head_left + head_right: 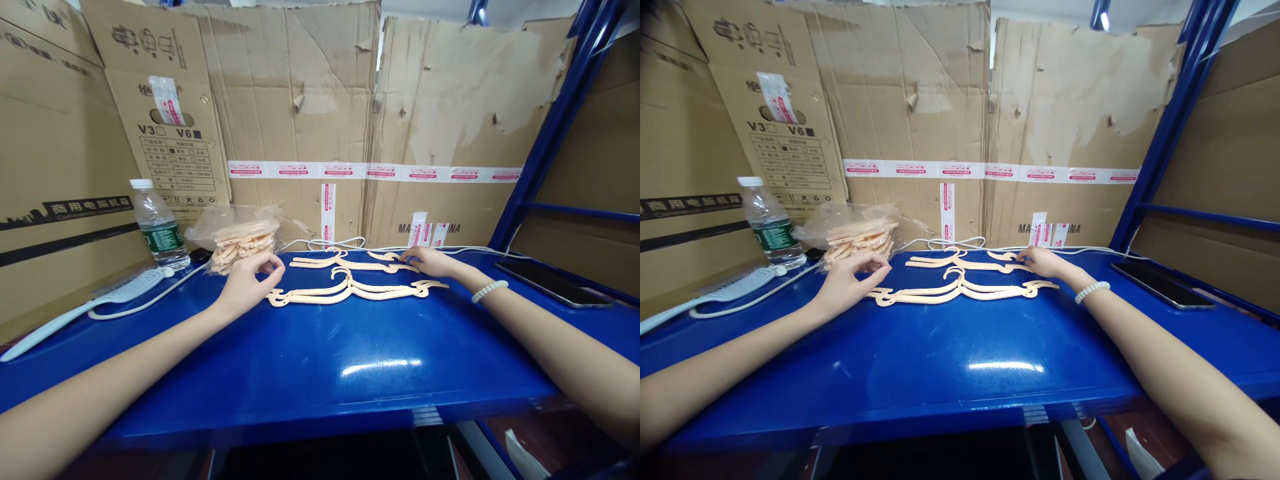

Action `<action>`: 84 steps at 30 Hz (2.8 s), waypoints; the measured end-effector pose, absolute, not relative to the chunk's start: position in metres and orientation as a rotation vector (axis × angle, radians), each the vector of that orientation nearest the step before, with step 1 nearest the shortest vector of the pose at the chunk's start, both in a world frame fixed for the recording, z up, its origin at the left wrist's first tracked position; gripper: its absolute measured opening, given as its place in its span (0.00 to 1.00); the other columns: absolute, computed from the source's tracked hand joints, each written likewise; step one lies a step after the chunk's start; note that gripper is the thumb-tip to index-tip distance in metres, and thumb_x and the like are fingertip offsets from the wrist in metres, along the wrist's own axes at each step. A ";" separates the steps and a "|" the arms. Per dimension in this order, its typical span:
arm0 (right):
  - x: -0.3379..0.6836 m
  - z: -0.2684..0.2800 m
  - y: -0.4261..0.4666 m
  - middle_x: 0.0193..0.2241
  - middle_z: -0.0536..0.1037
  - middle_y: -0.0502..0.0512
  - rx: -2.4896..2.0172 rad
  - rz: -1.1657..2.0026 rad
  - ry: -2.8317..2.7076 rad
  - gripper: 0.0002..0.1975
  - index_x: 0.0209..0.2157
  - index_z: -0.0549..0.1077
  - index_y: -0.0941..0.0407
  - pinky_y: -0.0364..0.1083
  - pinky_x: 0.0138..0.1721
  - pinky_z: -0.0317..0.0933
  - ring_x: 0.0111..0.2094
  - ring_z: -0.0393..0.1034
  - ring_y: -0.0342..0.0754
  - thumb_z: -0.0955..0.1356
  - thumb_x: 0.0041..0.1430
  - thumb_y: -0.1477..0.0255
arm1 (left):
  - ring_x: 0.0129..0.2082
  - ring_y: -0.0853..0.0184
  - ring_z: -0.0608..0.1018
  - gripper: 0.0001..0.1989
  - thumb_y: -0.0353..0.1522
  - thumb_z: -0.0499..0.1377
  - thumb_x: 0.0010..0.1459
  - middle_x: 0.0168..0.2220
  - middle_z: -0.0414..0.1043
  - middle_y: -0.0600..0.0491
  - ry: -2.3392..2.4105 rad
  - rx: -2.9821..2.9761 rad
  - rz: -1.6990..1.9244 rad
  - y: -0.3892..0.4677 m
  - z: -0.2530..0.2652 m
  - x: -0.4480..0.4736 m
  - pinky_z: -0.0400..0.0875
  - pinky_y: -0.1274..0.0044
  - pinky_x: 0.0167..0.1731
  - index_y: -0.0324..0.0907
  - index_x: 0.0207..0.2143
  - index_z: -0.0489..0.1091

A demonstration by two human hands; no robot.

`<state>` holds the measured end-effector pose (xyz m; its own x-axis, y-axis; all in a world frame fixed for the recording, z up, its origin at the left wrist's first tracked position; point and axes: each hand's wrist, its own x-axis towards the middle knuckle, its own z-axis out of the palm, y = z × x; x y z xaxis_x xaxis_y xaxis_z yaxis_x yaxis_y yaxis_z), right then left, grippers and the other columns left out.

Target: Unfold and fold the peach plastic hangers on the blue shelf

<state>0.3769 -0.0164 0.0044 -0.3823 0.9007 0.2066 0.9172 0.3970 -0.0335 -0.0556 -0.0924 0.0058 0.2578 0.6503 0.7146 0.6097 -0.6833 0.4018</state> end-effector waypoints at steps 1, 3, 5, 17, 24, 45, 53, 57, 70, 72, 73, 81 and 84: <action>0.377 0.003 -0.015 0.47 0.76 0.59 -1.617 -0.121 -2.474 0.21 0.45 0.75 0.59 0.47 0.50 0.63 0.49 0.70 0.53 0.60 0.51 0.82 | 0.28 0.66 0.76 0.09 0.36 0.57 0.54 0.29 0.75 0.51 1.248 2.366 1.446 -0.091 0.005 -0.056 0.70 0.75 0.32 0.40 0.28 0.70; 0.378 0.001 -0.014 0.47 0.76 0.58 -1.606 -0.105 -2.499 0.23 0.46 0.75 0.58 0.46 0.51 0.63 0.49 0.70 0.52 0.60 0.49 0.83 | 0.27 0.66 0.77 0.10 0.39 0.58 0.52 0.28 0.75 0.51 1.263 2.196 1.447 -0.088 0.003 -0.056 0.71 0.74 0.32 0.40 0.28 0.70; 0.378 0.000 -0.014 0.48 0.76 0.56 -1.598 -0.088 -2.512 0.25 0.46 0.76 0.57 0.46 0.51 0.63 0.49 0.71 0.51 0.60 0.49 0.83 | 0.27 0.65 0.78 0.11 0.40 0.60 0.50 0.28 0.75 0.52 1.263 2.075 1.441 -0.087 0.002 -0.056 0.72 0.74 0.32 0.40 0.28 0.70; 0.373 0.004 -0.019 0.43 0.79 0.58 -1.548 -0.034 -2.468 0.18 0.41 0.77 0.58 0.47 0.46 0.65 0.45 0.73 0.53 0.61 0.53 0.80 | 0.27 0.66 0.77 0.12 0.39 0.61 0.49 0.28 0.74 0.53 1.242 1.942 1.375 -0.096 0.004 -0.048 0.73 0.74 0.31 0.39 0.27 0.69; 0.369 0.007 -0.021 0.35 0.80 0.57 -1.486 0.059 -2.369 0.12 0.35 0.77 0.59 0.45 0.41 0.65 0.38 0.74 0.50 0.63 0.51 0.79 | 0.27 0.67 0.77 0.12 0.39 0.61 0.49 0.29 0.73 0.53 1.230 1.939 1.362 -0.101 0.007 -0.045 0.74 0.73 0.32 0.39 0.26 0.68; 0.235 0.023 -0.124 0.27 0.79 0.57 -0.825 0.747 -1.980 0.14 0.31 0.69 0.58 0.44 0.29 0.66 0.29 0.74 0.47 0.70 0.53 0.61 | 0.33 0.69 0.75 0.24 0.38 0.58 0.56 0.50 0.68 0.45 0.819 2.104 0.791 -0.139 -0.003 -0.015 0.71 0.75 0.34 0.44 0.55 0.59; 0.217 0.016 -0.135 0.30 0.79 0.55 -0.783 0.910 -2.133 0.14 0.30 0.72 0.57 0.46 0.33 0.68 0.32 0.75 0.48 0.72 0.51 0.60 | 0.23 0.71 0.72 0.17 0.44 0.54 0.60 0.31 0.73 0.49 0.785 1.937 0.928 -0.142 0.001 -0.010 0.65 0.80 0.21 0.39 0.35 0.70; 0.238 0.021 -0.110 0.32 0.79 0.56 -0.866 0.658 -2.145 0.13 0.35 0.74 0.57 0.47 0.35 0.68 0.33 0.74 0.49 0.68 0.56 0.61 | 0.20 0.72 0.71 0.16 0.44 0.55 0.58 0.25 0.71 0.53 0.900 1.838 1.012 -0.139 0.003 -0.011 0.65 0.80 0.20 0.39 0.30 0.67; 0.296 -0.003 -0.037 0.39 0.76 0.63 -1.360 -0.266 -2.505 0.09 0.38 0.75 0.59 0.49 0.46 0.62 0.44 0.69 0.55 0.65 0.57 0.76 | 0.20 0.73 0.71 0.16 0.41 0.62 0.54 0.25 0.72 0.53 0.892 1.546 1.161 -0.129 0.004 -0.020 0.67 0.80 0.22 0.38 0.30 0.64; 0.293 -0.004 -0.037 0.35 0.76 0.61 -1.355 -0.219 -2.457 0.06 0.33 0.74 0.59 0.49 0.44 0.62 0.41 0.69 0.54 0.64 0.57 0.77 | 0.20 0.73 0.71 0.15 0.41 0.63 0.53 0.23 0.71 0.55 0.882 1.534 1.178 -0.128 0.005 -0.021 0.65 0.80 0.21 0.38 0.30 0.64; 0.291 -0.004 -0.037 0.33 0.76 0.61 -1.355 -0.192 -2.443 0.06 0.31 0.73 0.59 0.48 0.42 0.62 0.39 0.70 0.53 0.64 0.56 0.77 | 0.20 0.73 0.70 0.15 0.40 0.63 0.53 0.23 0.70 0.55 0.879 1.523 1.187 -0.127 0.005 -0.022 0.64 0.81 0.21 0.39 0.31 0.65; 0.297 0.002 -0.044 0.26 0.76 0.54 -1.290 0.114 -2.269 0.03 0.28 0.67 0.56 0.44 0.31 0.64 0.29 0.72 0.48 0.65 0.52 0.72 | 0.20 0.77 0.68 0.13 0.34 0.69 0.47 0.21 0.68 0.57 0.880 1.296 1.296 -0.111 0.008 -0.036 0.63 0.85 0.22 0.36 0.31 0.71; 0.304 0.012 -0.048 0.27 0.76 0.54 -1.195 0.255 -2.193 0.07 0.31 0.67 0.56 0.47 0.33 0.65 0.29 0.73 0.49 0.66 0.51 0.68 | 0.21 0.77 0.69 0.11 0.31 0.69 0.46 0.22 0.68 0.57 0.856 1.155 1.325 -0.103 0.008 -0.041 0.64 0.86 0.22 0.36 0.29 0.70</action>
